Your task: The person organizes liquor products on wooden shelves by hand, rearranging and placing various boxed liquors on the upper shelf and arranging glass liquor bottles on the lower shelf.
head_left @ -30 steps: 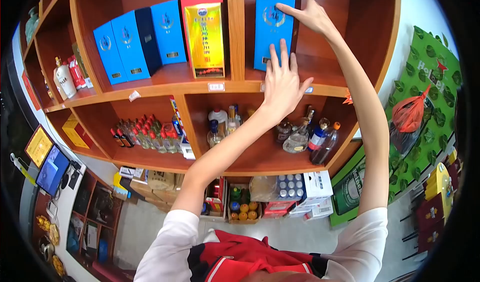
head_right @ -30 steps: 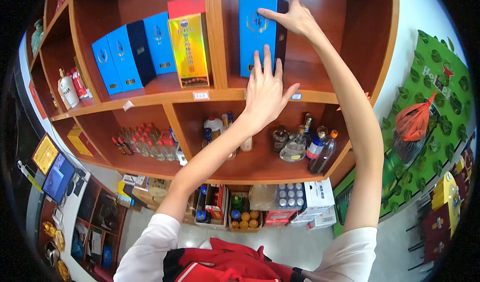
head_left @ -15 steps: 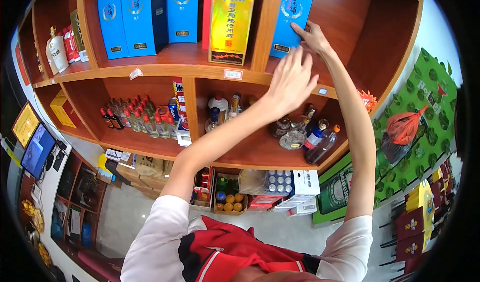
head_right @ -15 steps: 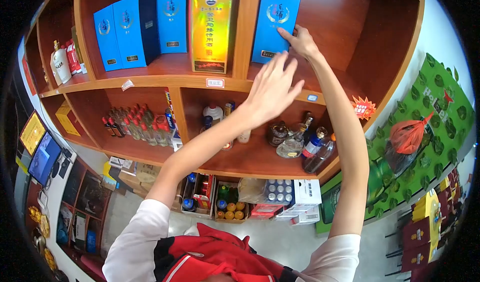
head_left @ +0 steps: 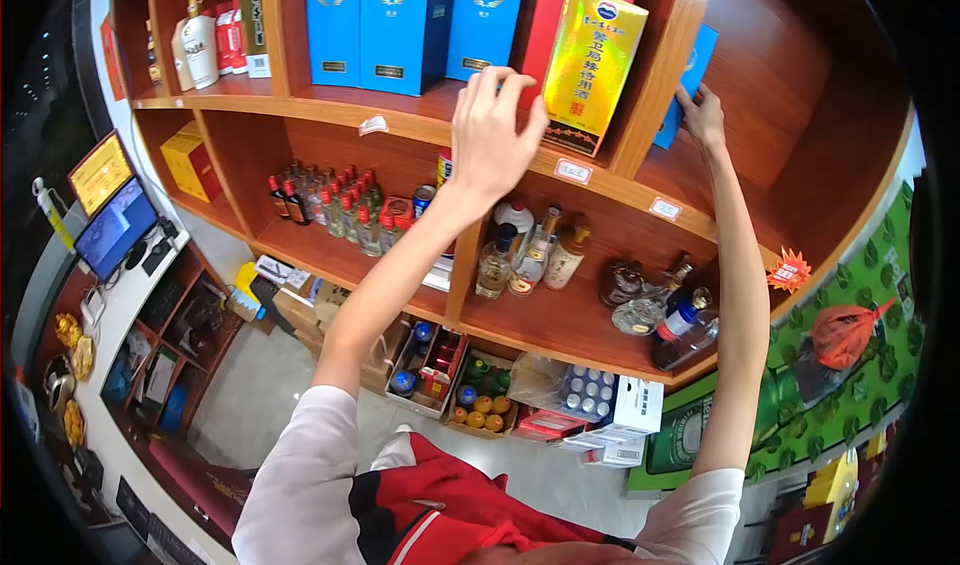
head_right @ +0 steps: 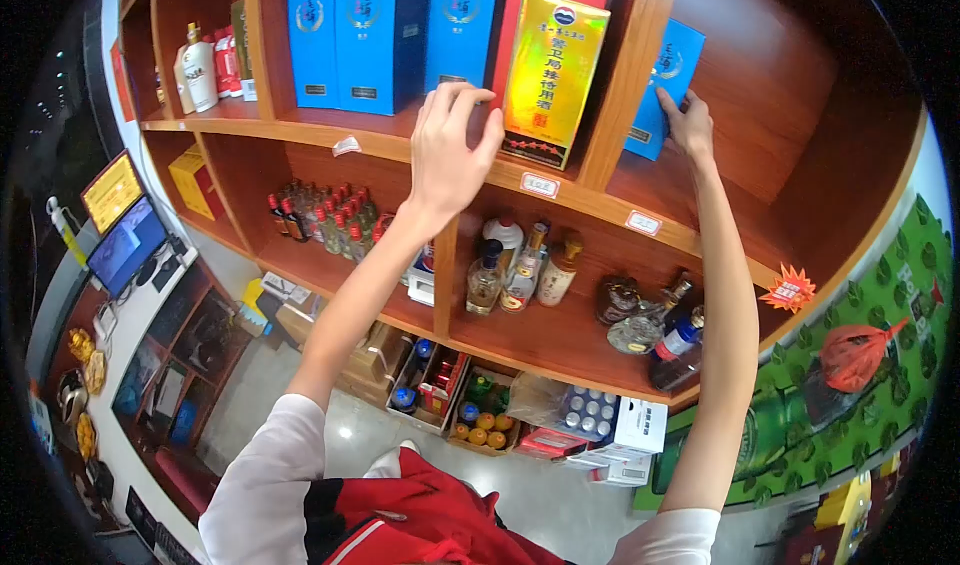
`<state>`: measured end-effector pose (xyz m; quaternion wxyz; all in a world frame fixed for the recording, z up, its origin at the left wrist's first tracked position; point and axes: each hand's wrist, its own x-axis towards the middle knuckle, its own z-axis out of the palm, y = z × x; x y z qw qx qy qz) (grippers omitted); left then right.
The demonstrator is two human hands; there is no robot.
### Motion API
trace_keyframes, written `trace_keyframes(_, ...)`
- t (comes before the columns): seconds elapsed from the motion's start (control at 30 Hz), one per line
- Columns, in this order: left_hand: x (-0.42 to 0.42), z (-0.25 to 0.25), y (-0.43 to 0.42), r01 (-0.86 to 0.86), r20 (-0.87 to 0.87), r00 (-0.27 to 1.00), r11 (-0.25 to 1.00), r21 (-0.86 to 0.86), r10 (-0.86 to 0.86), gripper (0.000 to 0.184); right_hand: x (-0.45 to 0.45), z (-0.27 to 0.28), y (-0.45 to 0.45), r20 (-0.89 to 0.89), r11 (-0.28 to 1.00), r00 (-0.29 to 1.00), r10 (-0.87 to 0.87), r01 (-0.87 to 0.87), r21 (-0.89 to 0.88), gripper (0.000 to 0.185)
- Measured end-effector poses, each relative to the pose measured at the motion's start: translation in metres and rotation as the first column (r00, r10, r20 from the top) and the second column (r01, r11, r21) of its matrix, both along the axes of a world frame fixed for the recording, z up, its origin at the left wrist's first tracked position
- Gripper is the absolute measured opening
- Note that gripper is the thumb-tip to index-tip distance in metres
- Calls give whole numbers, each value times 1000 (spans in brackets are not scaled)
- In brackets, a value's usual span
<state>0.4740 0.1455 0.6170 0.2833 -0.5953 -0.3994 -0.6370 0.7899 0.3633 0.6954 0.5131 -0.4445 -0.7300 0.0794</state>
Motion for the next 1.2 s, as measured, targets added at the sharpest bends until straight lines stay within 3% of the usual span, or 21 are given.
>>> trace_keyframes(0.07,-22,-13,8,-111,-45,993,992,-52,109,22,-11,1,-18,-73,994,993,-97,93,-54,56)
trace_keyframes(0.2,-38,-38,7,-219,-185,965,961,-167,188,22,-2,-7,13,-100,999,995,-22,25,24,58)
trace_keyframes(0.23,-37,-41,4,-226,-198,962,957,-183,189,22,1,1,7,-5,996,999,-52,52,-70,63)
trace_keyframes(0.3,-34,-43,5,-262,-226,944,962,-76,239,20,-9,-4,-16,-77,889,912,-403,410,204,66)
trace_keyframes(0.37,-33,-46,10,-258,-196,950,965,-47,244,20,-23,8,-60,-363,834,888,-283,415,363,63)
trace_keyframes(0.43,-34,-45,12,-248,-193,952,968,-43,236,23,-56,30,-119,-479,692,876,-58,381,613,53)
trace_keyframes(0.5,-38,-48,13,-197,-197,963,979,-51,184,28,-94,56,-168,-386,489,922,35,321,811,41)
trace_keyframes(0.57,-44,-51,14,-143,-198,972,988,-60,128,29,-155,75,-216,-204,487,961,188,90,869,35)
trace_keyframes(0.6,-47,-53,14,-114,-195,975,992,-52,102,30,-180,81,-223,-95,572,961,260,-74,817,31)
trace_keyframes(0.63,-50,-53,13,-84,-197,978,996,-40,74,32,-203,87,-224,34,657,990,137,-116,745,39)
trace_keyframes(0.67,-53,-53,12,-82,-208,976,995,-55,69,34,-238,89,-215,93,676,957,275,-262,689,34)
trace_keyframes(0.7,-54,-53,13,-64,-204,978,997,-50,53,34,-275,90,-225,116,777,963,245,-267,570,50)
trace_keyframes(0.73,-55,-53,14,-51,-192,980,998,-33,44,35,-304,90,-220,87,843,944,319,-325,428,46)
trace_keyframes(0.77,-55,-54,15,-38,-176,984,999,-19,34,35,-327,90,-200,203,742,956,211,-292,603,53)
trace_keyframes(0.8,-55,-55,14,-25,-167,986,998,-52,16,36,-344,97,-175,270,720,957,110,-263,642,71)
trace_keyframes(0.93,-59,-56,15,44,-144,989,999,-26,-47,39,-388,120,-139,176,828,984,31,-124,547,86)
trace_keyframes(1.0,-62,-57,16,64,-150,987,998,-16,-66,40,-395,124,-135,271,979,962,-32,-24,202,92)
trace_keyframes(1.1,-64,-57,17,87,-147,986,996,17,-84,41,-397,112,-131,151,962,988,-32,-10,273,84)
trace_keyframes(1.13,-64,-58,17,90,-142,986,996,2,-89,41,-393,115,-132,147,961,972,185,-210,177,77)
trace_keyframes(1.17,-63,-58,17,94,-139,986,995,-17,-96,41,-393,115,-131,150,962,972,179,-205,180,77)
trace_keyframes(1.2,-63,-58,17,97,-138,985,995,-29,-100,40,-390,113,-128,131,943,951,279,-297,151,72)
